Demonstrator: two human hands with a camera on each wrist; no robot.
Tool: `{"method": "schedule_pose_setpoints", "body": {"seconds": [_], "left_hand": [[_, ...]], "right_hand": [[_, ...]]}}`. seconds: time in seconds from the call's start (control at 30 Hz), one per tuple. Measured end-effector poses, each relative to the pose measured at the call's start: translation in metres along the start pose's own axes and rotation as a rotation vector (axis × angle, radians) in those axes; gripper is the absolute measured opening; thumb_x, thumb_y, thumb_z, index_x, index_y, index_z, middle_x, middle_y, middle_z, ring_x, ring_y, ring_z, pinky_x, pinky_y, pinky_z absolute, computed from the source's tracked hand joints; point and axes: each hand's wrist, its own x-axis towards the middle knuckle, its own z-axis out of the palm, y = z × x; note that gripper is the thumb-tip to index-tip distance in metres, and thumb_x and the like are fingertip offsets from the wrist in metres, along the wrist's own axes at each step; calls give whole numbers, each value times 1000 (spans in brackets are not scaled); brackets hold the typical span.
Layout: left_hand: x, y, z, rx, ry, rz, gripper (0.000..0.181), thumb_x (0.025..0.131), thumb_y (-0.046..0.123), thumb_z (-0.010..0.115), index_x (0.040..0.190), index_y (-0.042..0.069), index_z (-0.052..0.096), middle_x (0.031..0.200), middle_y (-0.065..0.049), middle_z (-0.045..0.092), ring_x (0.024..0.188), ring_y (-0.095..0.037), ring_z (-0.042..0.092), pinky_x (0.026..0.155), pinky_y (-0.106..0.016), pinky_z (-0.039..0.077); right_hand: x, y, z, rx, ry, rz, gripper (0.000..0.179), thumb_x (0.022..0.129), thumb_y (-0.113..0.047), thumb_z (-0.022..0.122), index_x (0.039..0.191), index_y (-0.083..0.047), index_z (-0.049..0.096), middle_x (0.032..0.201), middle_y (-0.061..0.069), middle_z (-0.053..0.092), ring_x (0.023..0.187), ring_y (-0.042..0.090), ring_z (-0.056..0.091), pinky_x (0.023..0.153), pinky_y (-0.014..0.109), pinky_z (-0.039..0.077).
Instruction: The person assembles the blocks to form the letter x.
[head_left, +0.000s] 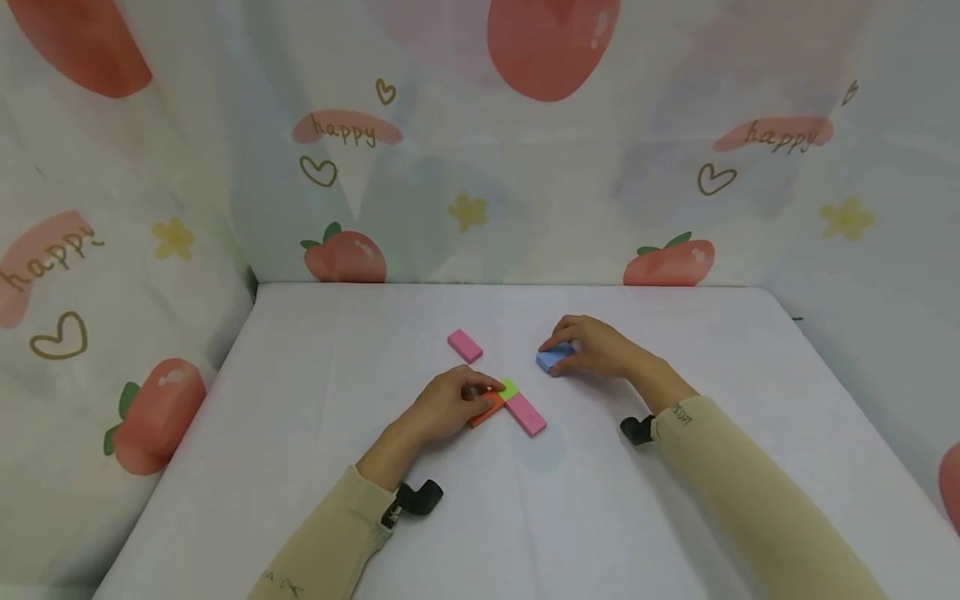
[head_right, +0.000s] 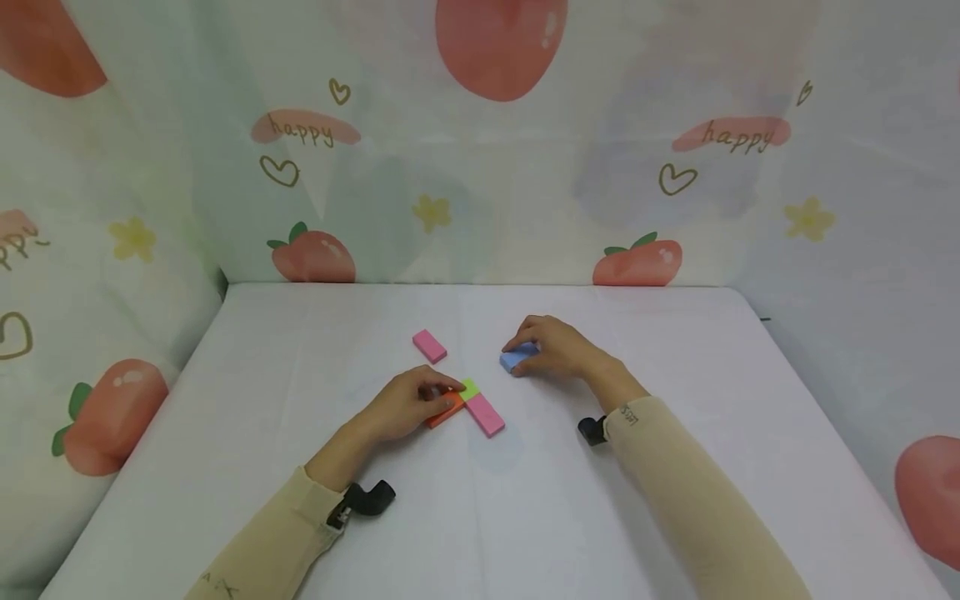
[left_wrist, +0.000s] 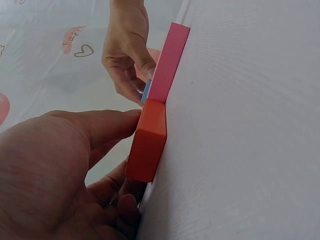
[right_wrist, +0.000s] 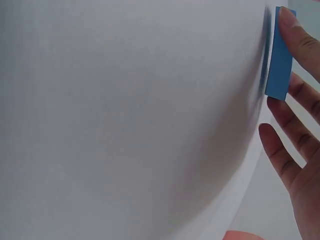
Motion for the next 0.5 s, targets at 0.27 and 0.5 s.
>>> {"method": "schedule_pose_setpoints", "body": {"seconds": [0.27, 0.5], "left_hand": [[1, -4, -2, -7, -4, 11, 24, 99, 29, 71, 122, 36, 76, 107, 8, 64, 91, -16, 56, 74, -31, 48], [4, -7, -2, -3, -3, 33, 23, 99, 31, 71, 121, 37, 76, 107, 10, 64, 90, -15, 57, 74, -31, 49]], "right_hand": [[6, -14, 3, 14, -34, 8, 37, 82, -27, 89, 118, -23, 80, 115, 1, 66, 112, 23, 58, 102, 48, 48], [7, -22, 5, 31, -55, 7, 36, 82, -28, 89, 117, -24, 80, 115, -2, 65, 112, 21, 58, 101, 46, 49]]}}
